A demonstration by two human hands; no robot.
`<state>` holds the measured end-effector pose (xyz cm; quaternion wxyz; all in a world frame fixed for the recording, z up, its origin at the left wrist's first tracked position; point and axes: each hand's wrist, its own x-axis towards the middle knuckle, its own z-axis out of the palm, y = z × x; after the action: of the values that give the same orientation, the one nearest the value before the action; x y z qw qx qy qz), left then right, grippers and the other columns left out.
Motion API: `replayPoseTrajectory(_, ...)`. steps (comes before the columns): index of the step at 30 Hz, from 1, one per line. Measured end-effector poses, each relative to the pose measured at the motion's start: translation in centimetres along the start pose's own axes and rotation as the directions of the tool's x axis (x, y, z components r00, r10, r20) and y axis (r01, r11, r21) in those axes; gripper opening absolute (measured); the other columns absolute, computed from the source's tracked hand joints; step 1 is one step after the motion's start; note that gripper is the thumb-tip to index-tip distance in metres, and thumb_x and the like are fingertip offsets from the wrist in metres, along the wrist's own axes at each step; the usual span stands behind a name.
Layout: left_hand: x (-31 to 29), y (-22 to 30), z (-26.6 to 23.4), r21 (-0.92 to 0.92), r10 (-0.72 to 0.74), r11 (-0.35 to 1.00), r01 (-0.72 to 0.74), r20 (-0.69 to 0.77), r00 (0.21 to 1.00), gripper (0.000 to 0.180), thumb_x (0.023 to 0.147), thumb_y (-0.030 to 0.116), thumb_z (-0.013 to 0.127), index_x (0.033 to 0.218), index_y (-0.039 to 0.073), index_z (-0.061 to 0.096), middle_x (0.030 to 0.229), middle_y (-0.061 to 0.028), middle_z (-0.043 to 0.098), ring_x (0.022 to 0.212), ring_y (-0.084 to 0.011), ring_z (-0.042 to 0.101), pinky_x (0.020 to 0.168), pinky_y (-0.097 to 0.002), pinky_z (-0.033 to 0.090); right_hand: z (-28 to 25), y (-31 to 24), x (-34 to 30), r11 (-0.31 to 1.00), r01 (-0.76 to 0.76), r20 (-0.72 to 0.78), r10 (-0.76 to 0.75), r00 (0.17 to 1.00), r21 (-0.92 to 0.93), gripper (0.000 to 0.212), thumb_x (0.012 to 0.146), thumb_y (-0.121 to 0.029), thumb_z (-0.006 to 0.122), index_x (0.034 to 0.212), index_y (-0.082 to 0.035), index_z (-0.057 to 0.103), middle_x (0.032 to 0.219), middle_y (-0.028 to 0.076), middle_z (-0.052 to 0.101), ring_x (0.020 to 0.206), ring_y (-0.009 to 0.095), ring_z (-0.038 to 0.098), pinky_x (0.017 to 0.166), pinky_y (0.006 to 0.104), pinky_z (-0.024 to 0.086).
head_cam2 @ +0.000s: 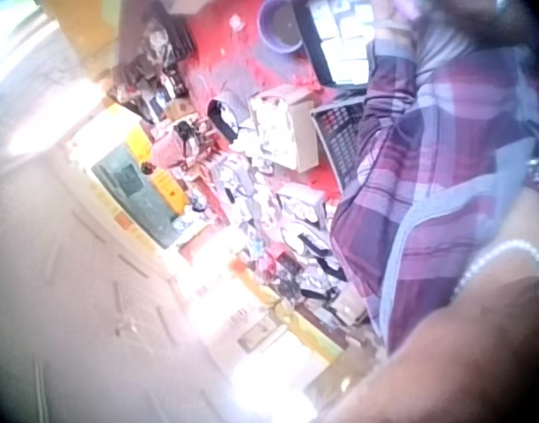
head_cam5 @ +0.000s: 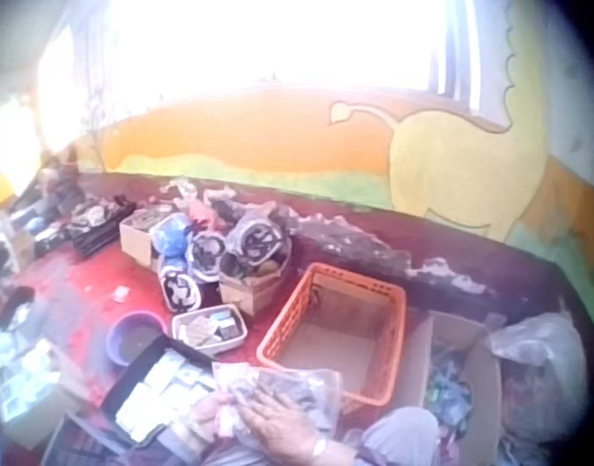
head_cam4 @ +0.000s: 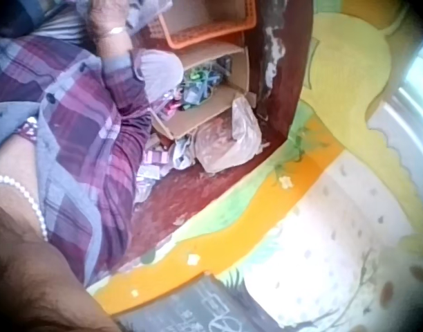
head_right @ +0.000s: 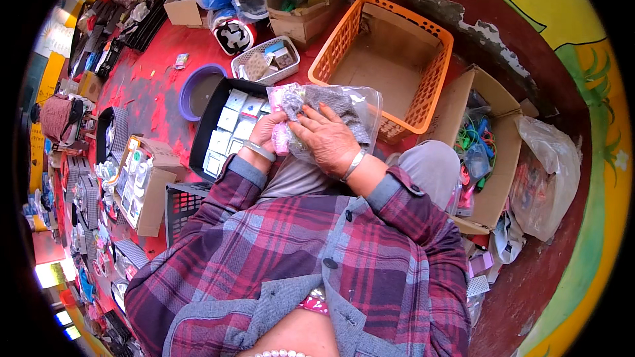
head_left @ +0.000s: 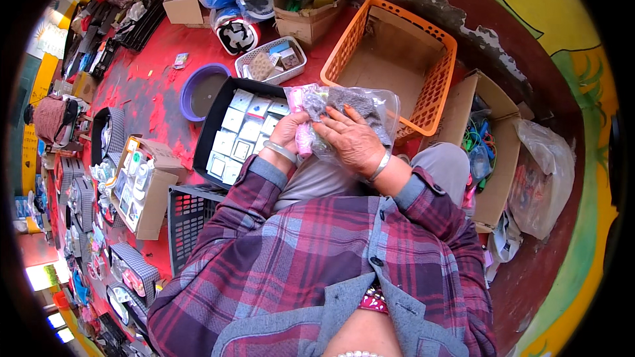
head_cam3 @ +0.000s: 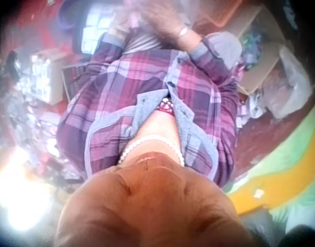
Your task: The person wipes a yellow plastic component with a cloth, places small metal parts into an orange plastic basket, and packs a pink plastic object into a clear bag.
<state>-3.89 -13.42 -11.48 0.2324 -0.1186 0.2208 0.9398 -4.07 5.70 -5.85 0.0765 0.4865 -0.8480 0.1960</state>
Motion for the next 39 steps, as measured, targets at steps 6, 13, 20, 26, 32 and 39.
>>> replayPoseTrajectory(6,-0.6,0.1,0.3,0.000,-0.001,1.000,0.001,-0.003,1.000,0.035,0.082,0.006,0.050,0.116,-0.004,0.048,0.106,-0.0187,0.059,0.095,-0.0310,0.060,0.085,-0.0441,0.049,-1.7,0.2,-2.7,0.944,0.172,0.018,-0.184,0.983,0.282,0.034,0.078,-0.009,0.051,0.111,-0.009,0.055,0.110,0.010,0.059,0.110,0.026,0.052,0.099,0.0423,0.034)
replayPoseTrajectory(13,-0.6,0.1,1.2,-0.051,-0.014,0.999,0.013,-0.029,0.999,0.032,0.081,0.001,0.053,0.112,-0.003,0.049,0.102,-0.0166,0.060,0.093,-0.0289,0.061,0.086,-0.0422,0.049,-3.4,-0.1,-5.9,0.878,0.073,0.156,-0.164,0.974,0.473,0.032,0.075,-0.004,0.054,0.104,-0.013,0.061,0.102,0.006,0.063,0.105,0.023,0.056,0.093,0.0392,0.038)
replayPoseTrajectory(20,-0.3,0.3,-0.1,-0.047,0.035,0.998,-0.036,-0.021,0.999,0.027,0.082,0.002,0.053,0.107,-0.003,0.052,0.098,-0.0160,0.062,0.089,-0.0270,0.062,0.082,-0.0402,0.050,-9.1,4.7,-6.7,0.418,-0.337,0.290,0.174,0.941,0.844,0.043,0.077,0.009,0.045,0.116,-0.002,0.055,0.110,0.006,0.059,0.104,0.014,0.053,0.093,0.0270,0.039)
replayPoseTrajectory(26,-1.6,0.8,0.2,-0.083,0.097,0.992,-0.093,0.037,0.995,0.039,0.080,0.003,0.053,0.118,-0.004,0.046,0.108,-0.0183,0.058,0.097,-0.0291,0.059,0.089,-0.0415,0.047,-10.0,2.3,-0.7,0.228,-0.100,-0.034,0.518,0.855,0.969,0.044,0.086,0.003,0.042,0.129,-0.003,0.042,0.117,0.007,0.052,0.108,0.014,0.049,0.091,0.0265,0.040)
replayPoseTrajectory(32,-1.4,0.7,0.6,-0.072,0.089,0.994,-0.088,0.015,0.996,0.037,0.086,0.013,0.044,0.120,-0.003,0.046,0.113,-0.0187,0.056,0.103,-0.0296,0.057,0.093,-0.0429,0.043,-1.0,-0.2,-0.4,0.978,0.128,-0.005,-0.129,0.992,0.163,0.039,0.078,-0.012,0.056,0.117,-0.010,0.052,0.107,0.008,0.059,0.103,0.020,0.055,0.097,0.0401,0.035)
replayPoseTrajectory(39,-2.1,1.2,1.0,-0.127,0.103,0.986,-0.107,-0.038,0.994,0.043,0.082,0.006,0.050,0.124,0.000,0.042,0.116,-0.0188,0.054,0.107,-0.0316,0.054,0.097,-0.0466,0.039,-3.1,0.4,-2.2,0.929,0.136,0.184,-0.208,0.961,0.343,0.029,0.073,-0.007,0.053,0.101,-0.010,0.061,0.100,0.006,0.062,0.098,0.024,0.056,0.095,0.0388,0.036)
